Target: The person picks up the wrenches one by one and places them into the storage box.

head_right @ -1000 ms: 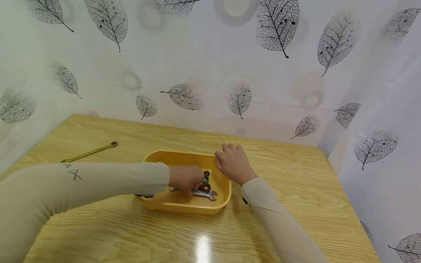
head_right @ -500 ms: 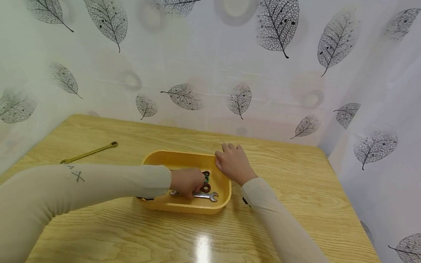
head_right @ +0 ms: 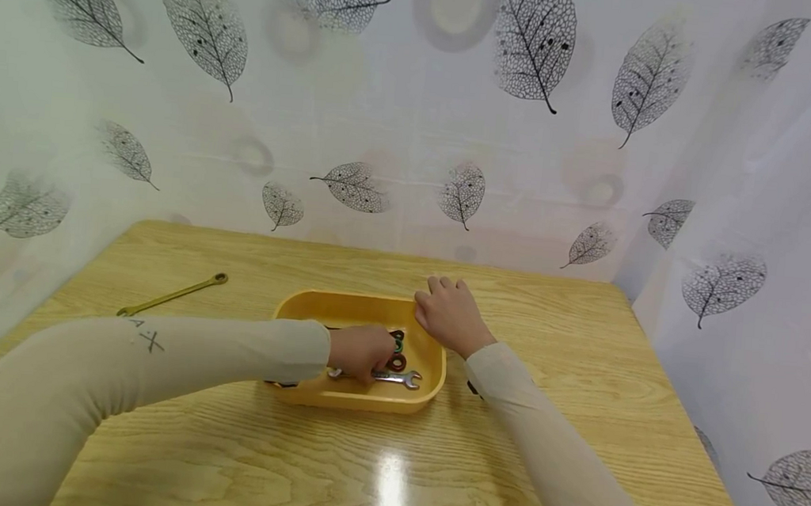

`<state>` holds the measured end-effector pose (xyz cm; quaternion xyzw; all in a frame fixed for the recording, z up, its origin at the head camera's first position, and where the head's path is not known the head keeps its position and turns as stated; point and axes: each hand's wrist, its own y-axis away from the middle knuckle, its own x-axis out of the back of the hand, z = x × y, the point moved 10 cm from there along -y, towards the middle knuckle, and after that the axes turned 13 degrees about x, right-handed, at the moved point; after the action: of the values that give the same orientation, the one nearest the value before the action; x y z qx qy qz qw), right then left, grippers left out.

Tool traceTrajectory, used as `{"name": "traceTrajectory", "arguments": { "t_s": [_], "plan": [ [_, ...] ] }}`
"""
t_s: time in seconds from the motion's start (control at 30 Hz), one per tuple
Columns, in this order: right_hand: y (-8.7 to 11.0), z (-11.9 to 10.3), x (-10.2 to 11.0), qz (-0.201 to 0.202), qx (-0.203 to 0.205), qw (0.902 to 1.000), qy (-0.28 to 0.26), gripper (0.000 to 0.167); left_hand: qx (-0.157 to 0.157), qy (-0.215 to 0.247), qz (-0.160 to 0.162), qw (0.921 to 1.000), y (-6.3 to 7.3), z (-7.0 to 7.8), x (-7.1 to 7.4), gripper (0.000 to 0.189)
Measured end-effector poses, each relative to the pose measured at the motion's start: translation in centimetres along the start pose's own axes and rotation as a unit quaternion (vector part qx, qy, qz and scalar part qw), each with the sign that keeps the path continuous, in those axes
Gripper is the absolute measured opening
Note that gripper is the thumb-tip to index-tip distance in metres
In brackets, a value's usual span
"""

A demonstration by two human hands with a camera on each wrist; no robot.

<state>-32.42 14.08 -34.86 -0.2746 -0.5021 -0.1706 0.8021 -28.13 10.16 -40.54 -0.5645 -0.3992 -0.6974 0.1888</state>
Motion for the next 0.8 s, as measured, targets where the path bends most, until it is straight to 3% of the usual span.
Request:
{"name": "traceTrajectory", "arguments": {
  "t_s": [0.43,0.6,0.8],
  "plan": [
    [0.1,-0.2,-0.1,-0.004,-0.001,1.0,0.007,0.014,0.004,0.008,-0.007,0.9999,0.1,-0.2,-0.1,0.019],
    [0.0,-0.1,-0.1,-0.005,-0.001,1.0,0.008,0.014,-0.02,0.028,0.008,0.9994,0.3,-0.1,0.7,0.017],
    [0.0,0.0,-0.1,-0.005,-0.003,1.0,0.007,0.014,-0.038,0.014,0.023,0.9989,0.8,0.1,2.0,0.02]
  ]
}}
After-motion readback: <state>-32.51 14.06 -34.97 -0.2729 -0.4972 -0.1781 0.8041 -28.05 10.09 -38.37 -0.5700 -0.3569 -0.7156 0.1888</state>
